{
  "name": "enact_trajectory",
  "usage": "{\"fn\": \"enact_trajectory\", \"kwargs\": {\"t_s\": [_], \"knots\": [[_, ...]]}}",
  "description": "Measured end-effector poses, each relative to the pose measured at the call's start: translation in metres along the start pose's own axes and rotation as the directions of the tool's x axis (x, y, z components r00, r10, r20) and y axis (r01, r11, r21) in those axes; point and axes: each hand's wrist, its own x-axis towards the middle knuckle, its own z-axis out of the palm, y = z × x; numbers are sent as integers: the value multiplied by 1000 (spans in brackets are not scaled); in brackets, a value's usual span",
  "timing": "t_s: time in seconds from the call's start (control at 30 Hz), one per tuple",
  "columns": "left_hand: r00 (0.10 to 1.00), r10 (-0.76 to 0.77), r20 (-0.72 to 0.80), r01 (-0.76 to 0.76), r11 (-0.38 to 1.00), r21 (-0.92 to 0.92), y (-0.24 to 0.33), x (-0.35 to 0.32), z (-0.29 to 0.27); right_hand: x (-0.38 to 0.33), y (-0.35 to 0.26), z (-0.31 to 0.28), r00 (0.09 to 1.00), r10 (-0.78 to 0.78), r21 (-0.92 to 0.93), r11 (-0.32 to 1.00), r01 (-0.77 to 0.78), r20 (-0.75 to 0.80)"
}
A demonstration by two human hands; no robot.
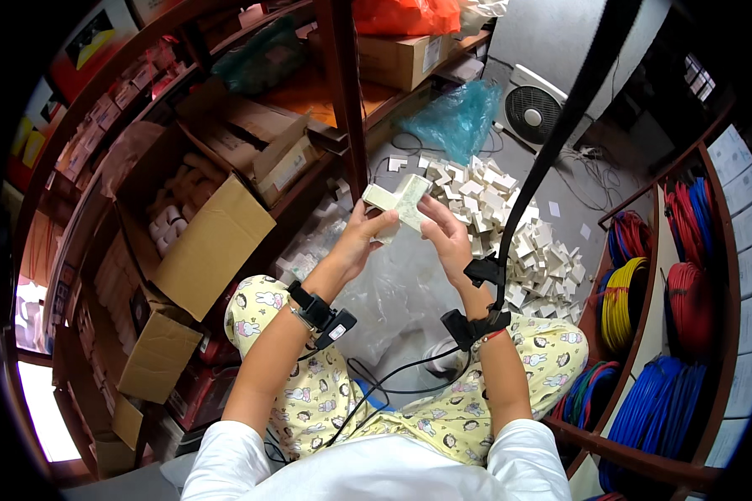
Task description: The person sits on the floor and assembles small, white, cross-shaped plastic components by hand. They pick up individual pieces from a pile, fit them together to form a larger unit, and place the finished assembly into a clear plastic bag.
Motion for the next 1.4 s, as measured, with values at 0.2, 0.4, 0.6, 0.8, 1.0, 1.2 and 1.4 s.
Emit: {"fn": "enact_trajectory", "kwargs": {"t_s": [0.2, 0.4, 0.6, 0.8, 1.0, 1.2, 1.4], "knots": [[990, -28, -136, 25, 999, -24, -9, 10, -7, 12, 18, -14, 985, 88, 5, 996, -90, 152], [968, -167, -188, 154, 985, -79, -14, 20, -13, 52, 42, -100, 947, 268, 22, 963, -268, -177], [971, -153, -184, 124, 979, -159, -5, 26, -1, 44, 204, -218, 914, 105, -678, 639, -363, -391], [944, -235, -233, 194, 963, -185, -12, 31, -10, 54, 262, -194, 900, 104, -856, 278, -435, -423], [922, -286, -262, 230, 947, -222, -14, 35, -11, 81, 277, -178, 933, 133, -941, -1, -337, -335], [921, -288, -262, 237, 949, -209, -19, 41, -18, 69, 294, -175, 927, -46, -926, -48, -374, -371], [939, -255, -232, 213, 958, -192, -22, 45, -20, 48, 281, -171, 683, 499, -237, 686, -687, -534]]}}
